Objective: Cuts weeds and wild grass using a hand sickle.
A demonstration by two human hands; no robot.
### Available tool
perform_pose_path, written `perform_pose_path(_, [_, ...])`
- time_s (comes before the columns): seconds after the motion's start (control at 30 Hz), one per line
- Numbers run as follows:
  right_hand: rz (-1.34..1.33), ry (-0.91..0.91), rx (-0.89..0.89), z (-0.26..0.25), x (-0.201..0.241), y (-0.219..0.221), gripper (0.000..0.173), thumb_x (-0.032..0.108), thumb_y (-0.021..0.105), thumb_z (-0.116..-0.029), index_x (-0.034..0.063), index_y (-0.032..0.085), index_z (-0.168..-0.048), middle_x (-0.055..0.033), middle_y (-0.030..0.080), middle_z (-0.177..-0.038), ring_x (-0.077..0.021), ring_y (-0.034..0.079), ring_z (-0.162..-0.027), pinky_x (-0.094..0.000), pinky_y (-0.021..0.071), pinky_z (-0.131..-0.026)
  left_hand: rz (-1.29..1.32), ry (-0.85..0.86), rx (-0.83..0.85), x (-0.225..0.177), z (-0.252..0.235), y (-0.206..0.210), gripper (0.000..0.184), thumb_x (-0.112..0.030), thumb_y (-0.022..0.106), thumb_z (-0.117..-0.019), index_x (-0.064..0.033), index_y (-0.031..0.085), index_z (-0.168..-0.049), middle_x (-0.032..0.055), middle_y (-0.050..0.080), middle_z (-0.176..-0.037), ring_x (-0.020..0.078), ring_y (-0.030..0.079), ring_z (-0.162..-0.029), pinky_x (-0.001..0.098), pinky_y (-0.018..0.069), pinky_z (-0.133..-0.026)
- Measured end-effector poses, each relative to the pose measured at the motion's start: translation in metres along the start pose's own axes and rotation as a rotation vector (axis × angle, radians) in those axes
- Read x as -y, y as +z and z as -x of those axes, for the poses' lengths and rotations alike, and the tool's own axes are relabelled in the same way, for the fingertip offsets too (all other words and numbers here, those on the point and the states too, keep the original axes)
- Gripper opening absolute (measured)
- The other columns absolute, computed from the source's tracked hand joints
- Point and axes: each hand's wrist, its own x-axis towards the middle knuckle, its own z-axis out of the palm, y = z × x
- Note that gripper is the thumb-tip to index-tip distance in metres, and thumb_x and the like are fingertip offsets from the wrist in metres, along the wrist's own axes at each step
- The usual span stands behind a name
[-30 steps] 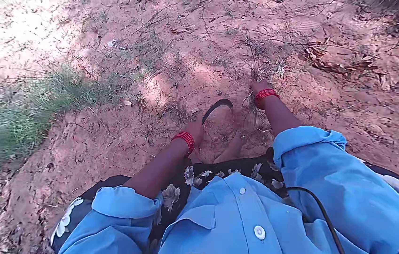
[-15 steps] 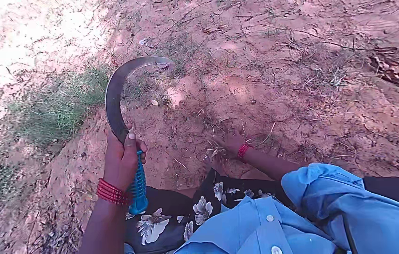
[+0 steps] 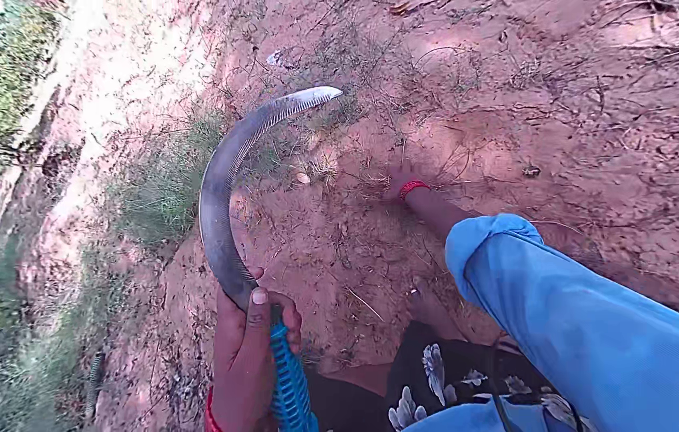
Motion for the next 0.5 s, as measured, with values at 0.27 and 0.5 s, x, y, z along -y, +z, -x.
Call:
perform_pose_path(0.27, [0.279,-0.237,0.229,0.051,0.014,0.114,0.075,0.011,0.071,-0.0938,0.0196,0.038,-0.161,-0.0227,0.016,-0.171,-0.0586,0.013,-0.153,-0.0866,0.0194,-0.106,0.088,-0.063,0.059,0.006,0.006,-0.001,0.018,-0.017,0.027,-0.1108,-0.0127,0.033,-0.127,-0.0076,0.059,-0.067,0.0033,0.058,-0.050,0.0175,0.0518,-0.045])
perform_pose_path(0.5, [0.334,-0.294,0.202,0.090,-0.030,0.120,0.061,0.000,0.064,-0.0957,0.0166,0.050,-0.153,-0.0260,0.028,-0.165,-0.0619,0.027,-0.145,-0.0830,0.0297,-0.102,0.073,0.002,0.076,-0.008,0.024,0.002,0.021,-0.012,0.027,-0.1087,-0.0130,0.032,-0.129,-0.0095,0.059,-0.067,0.0040,0.059,-0.050,0.0185,0.0525,-0.045])
